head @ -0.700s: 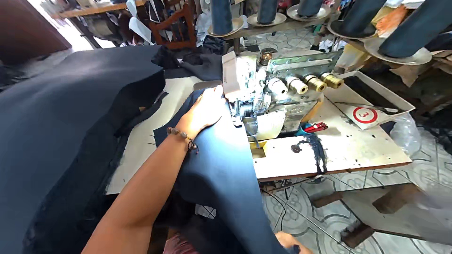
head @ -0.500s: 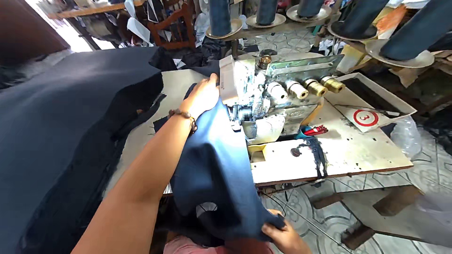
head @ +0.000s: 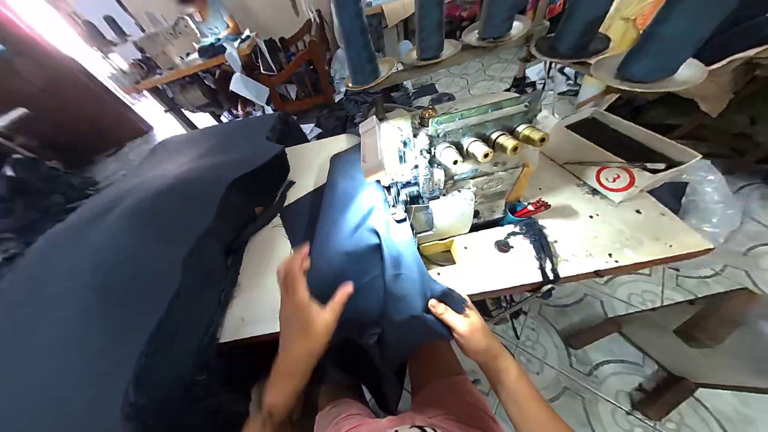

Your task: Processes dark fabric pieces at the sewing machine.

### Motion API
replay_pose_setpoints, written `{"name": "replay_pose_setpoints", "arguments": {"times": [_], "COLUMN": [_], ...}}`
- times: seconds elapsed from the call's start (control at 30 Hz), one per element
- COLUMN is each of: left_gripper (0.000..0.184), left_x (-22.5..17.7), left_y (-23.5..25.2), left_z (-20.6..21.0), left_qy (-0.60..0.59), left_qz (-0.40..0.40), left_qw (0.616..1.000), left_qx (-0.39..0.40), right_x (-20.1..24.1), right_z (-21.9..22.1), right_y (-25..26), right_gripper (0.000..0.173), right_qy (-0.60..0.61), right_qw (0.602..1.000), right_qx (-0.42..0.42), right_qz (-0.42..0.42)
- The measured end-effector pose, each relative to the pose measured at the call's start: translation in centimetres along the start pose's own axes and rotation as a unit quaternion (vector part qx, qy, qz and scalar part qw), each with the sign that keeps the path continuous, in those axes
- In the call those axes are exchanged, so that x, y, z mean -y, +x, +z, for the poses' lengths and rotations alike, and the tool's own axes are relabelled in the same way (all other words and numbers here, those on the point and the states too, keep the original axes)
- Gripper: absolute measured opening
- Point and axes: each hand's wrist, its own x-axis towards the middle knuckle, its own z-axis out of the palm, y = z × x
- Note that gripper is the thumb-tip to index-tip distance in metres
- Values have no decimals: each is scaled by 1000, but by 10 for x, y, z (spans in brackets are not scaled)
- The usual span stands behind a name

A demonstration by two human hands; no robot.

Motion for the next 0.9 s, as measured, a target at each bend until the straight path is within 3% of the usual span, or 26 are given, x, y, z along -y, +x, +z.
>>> {"name": "replay_pose_setpoints", "arguments": {"times": [0.07, 0.13, 0.2, 0.27, 0.3, 0.37, 0.4, 0.43, 0.53, 0.67, 0.77, 0.9], "left_gripper": [75, 67, 85, 98, 85, 28, 24, 33, 49, 34, 38, 39], "left_x": [15, 22, 42, 62, 66, 60, 59, 60, 67, 49, 43, 31], "left_y": [-87, -147, -167, -153, -139, -116, -110, -111, -129, -113, -56, 71], "left_z": [-2, 8, 25, 44, 53, 70, 75, 75, 40, -46, -100, -138], "left_qy": [-32, -99, -167, -210, -236, -257, -261, -262, -244, -95, 44, 152], "left_qz": [-95, -222, -318, -356, -374, -441, -468, -478, -429, -301, -180, -120], "left_qw": [995, 970, 931, 906, 893, 855, 836, 824, 841, 939, 980, 981], "left_qx": [-22, 8, 60, 88, 88, 93, 116, 155, 223, 136, 67, 24], "right_x": [4, 8, 10, 10, 11, 15, 17, 20, 29, 33, 30, 29], "right_z": [0, -2, -3, -3, -3, -2, -3, -6, -22, -25, -2, 42], "right_y": [3, 6, 8, 9, 10, 9, 8, 7, 8, 15, 27, 48], "right_gripper": [17, 16, 15, 14, 14, 14, 14, 14, 15, 12, 15, 22], "right_qy": [-7, -11, -16, -16, -13, -12, -14, -23, -75, -46, 83, 222], "right_qw": [1000, 1000, 999, 999, 999, 999, 999, 999, 992, 986, 986, 967], "right_qx": [3, 11, 24, 32, 32, 28, 29, 37, 101, 139, 92, 25], "right_qz": [12, 23, 29, 26, 26, 36, 37, 32, 18, 74, 108, 119]}}
